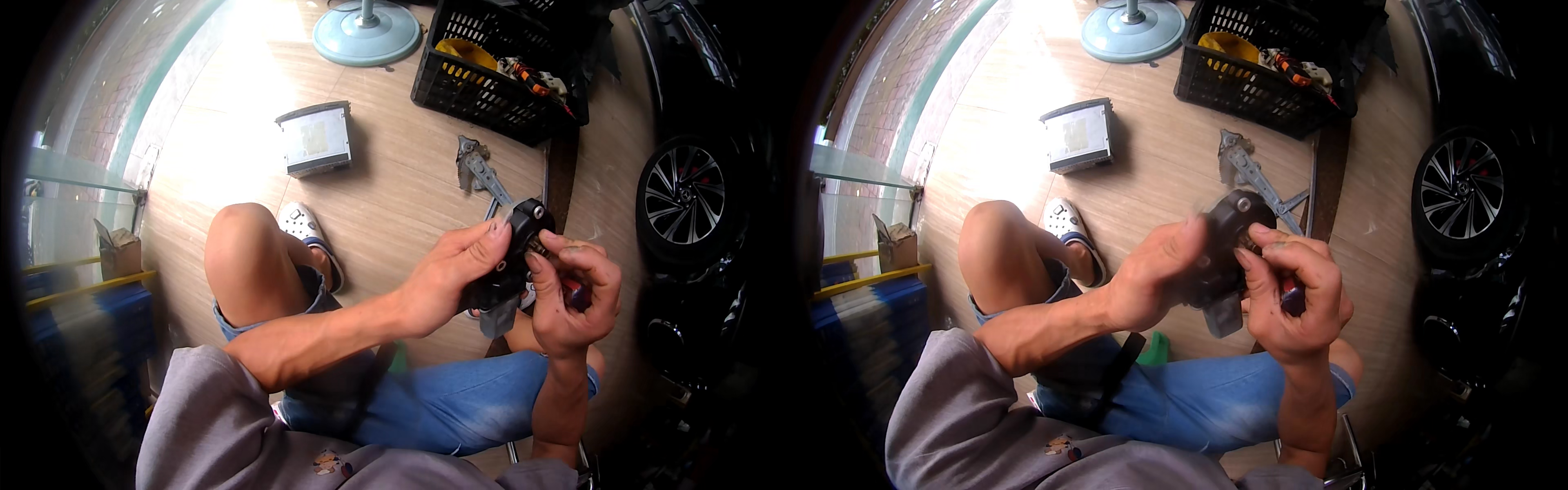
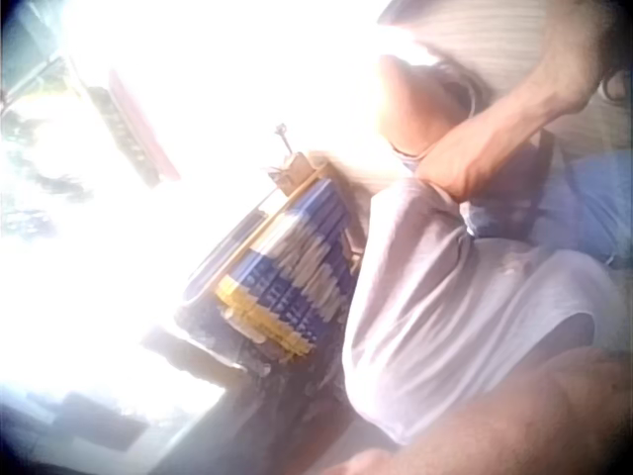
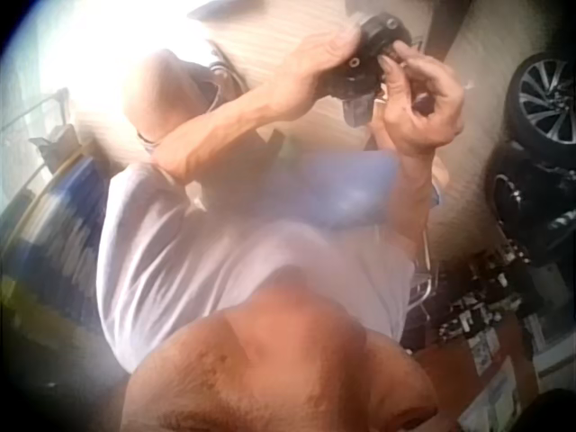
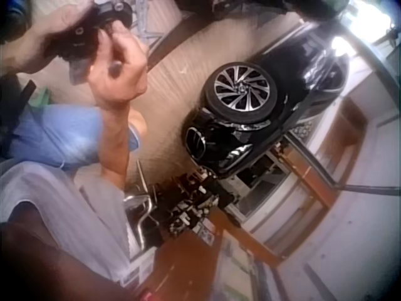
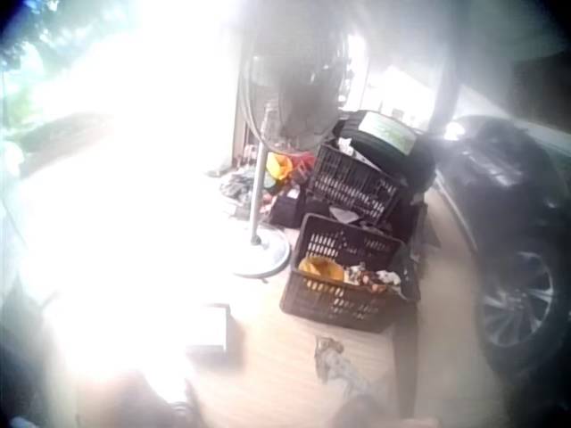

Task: The person disassembles a small electric motor by removing screws with a screwdriver and separating the housing. They then attach the motor to a larger metal gear assembly and manipulate the components to check the fit.

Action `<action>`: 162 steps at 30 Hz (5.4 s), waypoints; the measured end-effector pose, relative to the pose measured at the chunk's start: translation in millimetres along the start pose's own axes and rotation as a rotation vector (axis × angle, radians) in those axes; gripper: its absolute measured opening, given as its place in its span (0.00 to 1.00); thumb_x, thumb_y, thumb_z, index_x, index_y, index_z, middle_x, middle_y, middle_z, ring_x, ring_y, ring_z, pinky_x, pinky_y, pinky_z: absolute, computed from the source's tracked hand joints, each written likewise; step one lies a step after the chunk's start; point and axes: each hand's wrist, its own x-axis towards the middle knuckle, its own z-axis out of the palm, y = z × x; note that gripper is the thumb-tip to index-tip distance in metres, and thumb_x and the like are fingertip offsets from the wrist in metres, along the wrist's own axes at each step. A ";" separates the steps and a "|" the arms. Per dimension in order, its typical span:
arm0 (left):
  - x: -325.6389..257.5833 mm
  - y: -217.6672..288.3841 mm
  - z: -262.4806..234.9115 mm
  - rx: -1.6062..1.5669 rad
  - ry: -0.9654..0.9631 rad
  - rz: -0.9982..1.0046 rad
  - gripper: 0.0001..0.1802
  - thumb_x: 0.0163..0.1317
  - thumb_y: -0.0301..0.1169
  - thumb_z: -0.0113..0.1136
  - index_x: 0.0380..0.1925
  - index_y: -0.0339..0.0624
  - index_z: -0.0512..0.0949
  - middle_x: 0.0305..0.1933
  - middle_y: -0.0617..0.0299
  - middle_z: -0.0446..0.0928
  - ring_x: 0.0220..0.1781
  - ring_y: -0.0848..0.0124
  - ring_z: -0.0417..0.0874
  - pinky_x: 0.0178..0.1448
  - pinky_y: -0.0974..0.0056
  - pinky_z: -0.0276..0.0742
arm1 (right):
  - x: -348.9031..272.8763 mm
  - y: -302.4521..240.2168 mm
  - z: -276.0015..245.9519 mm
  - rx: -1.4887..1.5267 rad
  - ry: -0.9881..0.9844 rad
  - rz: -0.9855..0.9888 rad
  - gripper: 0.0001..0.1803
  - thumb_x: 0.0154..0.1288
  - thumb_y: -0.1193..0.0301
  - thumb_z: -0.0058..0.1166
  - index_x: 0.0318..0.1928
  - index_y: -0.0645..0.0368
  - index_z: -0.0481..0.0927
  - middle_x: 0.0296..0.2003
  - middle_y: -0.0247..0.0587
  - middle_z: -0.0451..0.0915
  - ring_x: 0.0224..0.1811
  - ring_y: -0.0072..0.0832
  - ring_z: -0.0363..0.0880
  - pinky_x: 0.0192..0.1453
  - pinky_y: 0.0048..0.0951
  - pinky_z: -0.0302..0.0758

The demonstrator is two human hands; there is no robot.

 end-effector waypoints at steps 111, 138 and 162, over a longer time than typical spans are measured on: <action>-4.0 43.7 -35.5 0.110 0.484 0.003 0.38 0.73 0.61 0.41 0.54 0.31 0.76 0.45 0.46 0.83 0.46 0.60 0.86 0.57 0.56 0.82 | -17.2 9.7 54.4 0.599 -0.643 0.888 0.42 0.60 0.46 0.69 0.55 0.75 0.73 0.40 0.42 0.80 0.37 0.22 0.78 0.39 0.24 0.75; -26.7 36.8 -26.0 0.156 0.363 0.193 0.29 0.68 0.36 0.61 0.63 0.30 0.69 0.57 0.51 0.77 0.57 0.65 0.79 0.63 0.60 0.74 | -26.7 -4.1 76.8 0.356 -0.362 0.664 0.23 0.58 0.57 0.71 0.34 0.69 0.82 0.23 0.49 0.83 0.24 0.34 0.85 0.30 0.31 0.78; -20.6 97.3 -18.4 -0.085 0.645 0.365 0.25 0.73 0.48 0.55 0.55 0.36 0.74 0.39 0.55 0.81 0.30 0.74 0.80 0.34 0.69 0.80 | -27.9 47.5 97.2 0.659 -0.254 1.316 0.26 0.71 0.48 0.58 0.47 0.63 0.78 0.25 0.33 0.75 0.21 0.19 0.71 0.22 0.23 0.66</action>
